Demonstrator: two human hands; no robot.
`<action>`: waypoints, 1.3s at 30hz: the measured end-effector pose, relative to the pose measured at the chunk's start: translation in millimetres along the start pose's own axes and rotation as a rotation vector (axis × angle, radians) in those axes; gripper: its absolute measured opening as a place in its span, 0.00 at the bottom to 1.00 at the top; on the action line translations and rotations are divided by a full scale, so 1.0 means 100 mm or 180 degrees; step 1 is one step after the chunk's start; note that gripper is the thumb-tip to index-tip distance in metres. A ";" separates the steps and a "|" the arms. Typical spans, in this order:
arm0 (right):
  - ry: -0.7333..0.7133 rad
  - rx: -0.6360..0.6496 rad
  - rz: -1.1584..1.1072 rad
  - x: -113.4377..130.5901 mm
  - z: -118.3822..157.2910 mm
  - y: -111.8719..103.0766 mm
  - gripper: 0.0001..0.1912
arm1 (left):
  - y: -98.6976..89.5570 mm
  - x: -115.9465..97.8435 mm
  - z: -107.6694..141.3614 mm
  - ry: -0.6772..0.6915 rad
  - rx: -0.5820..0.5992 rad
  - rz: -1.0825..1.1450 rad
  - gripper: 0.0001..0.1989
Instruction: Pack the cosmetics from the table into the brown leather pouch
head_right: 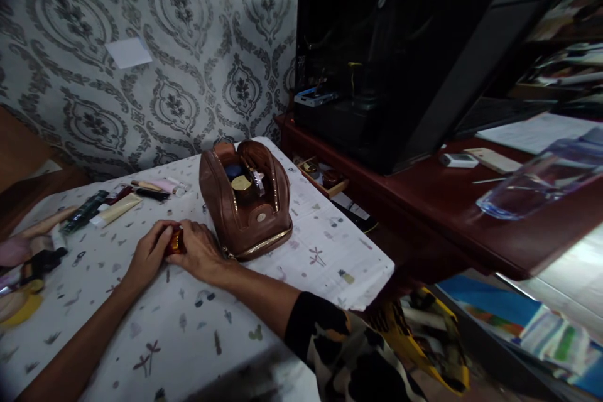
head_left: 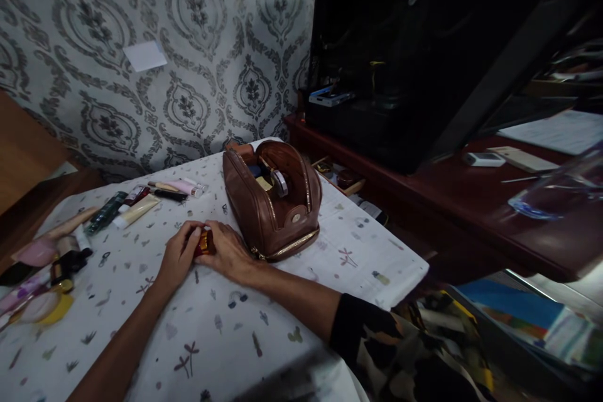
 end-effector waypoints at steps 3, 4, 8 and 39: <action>0.0029 -0.0044 -0.0082 0.01 0.01 -0.02 0.28 | -0.01 -0.03 0.01 0.0001 -0.0010 0.0034 0.20; 0.0041 -0.0052 -0.0099 0.01 0.02 -0.03 0.28 | -0.01 -0.03 0.01 -0.0001 -0.0010 0.0045 0.20; 0.0028 -0.0101 -0.0135 -0.01 0.02 -0.02 0.26 | -0.01 -0.02 0.01 -0.0007 -0.0020 0.0089 0.21; -0.0065 -0.0014 -0.0636 -0.04 0.03 -0.02 0.29 | 0.01 0.00 0.01 0.0082 0.0197 0.0317 0.23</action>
Point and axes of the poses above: each hand's wrist, its own z-axis away from the middle knuckle, its own y-axis out of the palm, x = y × z, the point moved 6 cm from there along -z, towards the middle knuckle, and after that the axes turned 12 degrees about -z, right-handed, at the moved point
